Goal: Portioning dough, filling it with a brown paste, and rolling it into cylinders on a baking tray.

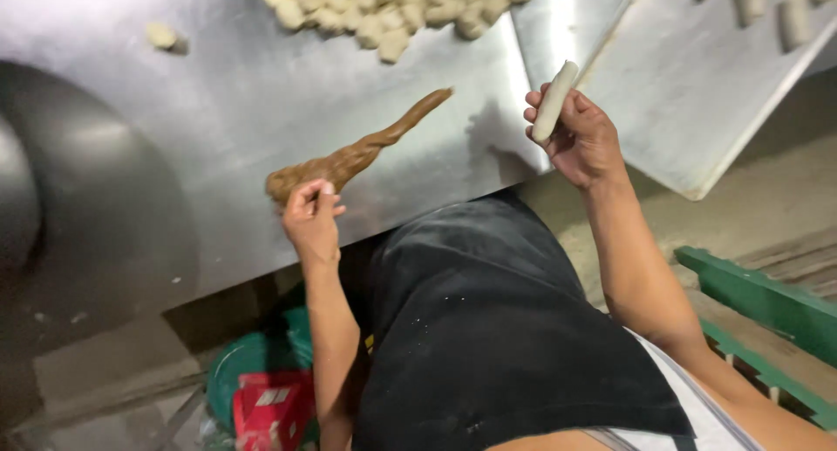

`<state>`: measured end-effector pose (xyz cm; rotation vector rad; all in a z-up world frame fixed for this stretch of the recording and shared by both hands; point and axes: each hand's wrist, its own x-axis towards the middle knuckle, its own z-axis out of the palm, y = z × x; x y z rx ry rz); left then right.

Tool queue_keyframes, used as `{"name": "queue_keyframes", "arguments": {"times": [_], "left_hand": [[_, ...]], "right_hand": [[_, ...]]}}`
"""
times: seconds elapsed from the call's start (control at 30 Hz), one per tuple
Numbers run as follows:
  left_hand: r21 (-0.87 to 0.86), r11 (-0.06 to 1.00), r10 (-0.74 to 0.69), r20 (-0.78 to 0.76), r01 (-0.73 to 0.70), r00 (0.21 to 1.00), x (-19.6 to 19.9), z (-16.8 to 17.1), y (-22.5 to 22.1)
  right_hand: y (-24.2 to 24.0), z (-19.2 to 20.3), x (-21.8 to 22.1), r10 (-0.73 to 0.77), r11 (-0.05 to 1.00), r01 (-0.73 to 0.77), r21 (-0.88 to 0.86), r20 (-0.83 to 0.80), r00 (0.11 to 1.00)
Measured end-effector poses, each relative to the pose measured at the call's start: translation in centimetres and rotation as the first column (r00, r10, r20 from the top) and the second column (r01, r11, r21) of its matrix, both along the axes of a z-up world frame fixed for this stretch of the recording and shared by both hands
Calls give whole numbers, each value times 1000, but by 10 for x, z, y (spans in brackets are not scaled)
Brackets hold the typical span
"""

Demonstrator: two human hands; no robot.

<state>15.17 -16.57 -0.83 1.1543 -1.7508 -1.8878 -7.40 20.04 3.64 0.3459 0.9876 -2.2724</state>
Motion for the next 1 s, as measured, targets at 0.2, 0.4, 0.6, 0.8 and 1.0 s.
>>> {"name": "queue_keyframes", "arguments": {"times": [0.2,0.4,0.6,0.8,1.0], "left_hand": [[-35,999,-11,-34,10,999,-24,0,53],[18,1000,16,38,-17,999,-32,-15,76],[-66,997,46,73,-41,996,-53,7,72],[-350,917,-154,137,193,979,-104,18,80],[-613,700,-323,184,366,928,-214,-4,117]], "right_hand": [[46,25,-31,6,997,0,75,-82,997],[118,-83,-87,62,599,410,688,-550,833],[122,-81,-147,641,-68,816,574,-602,477],[133,-118,-151,699,-69,799,598,-542,467],[128,-83,-114,680,112,744,659,-597,426]]}}
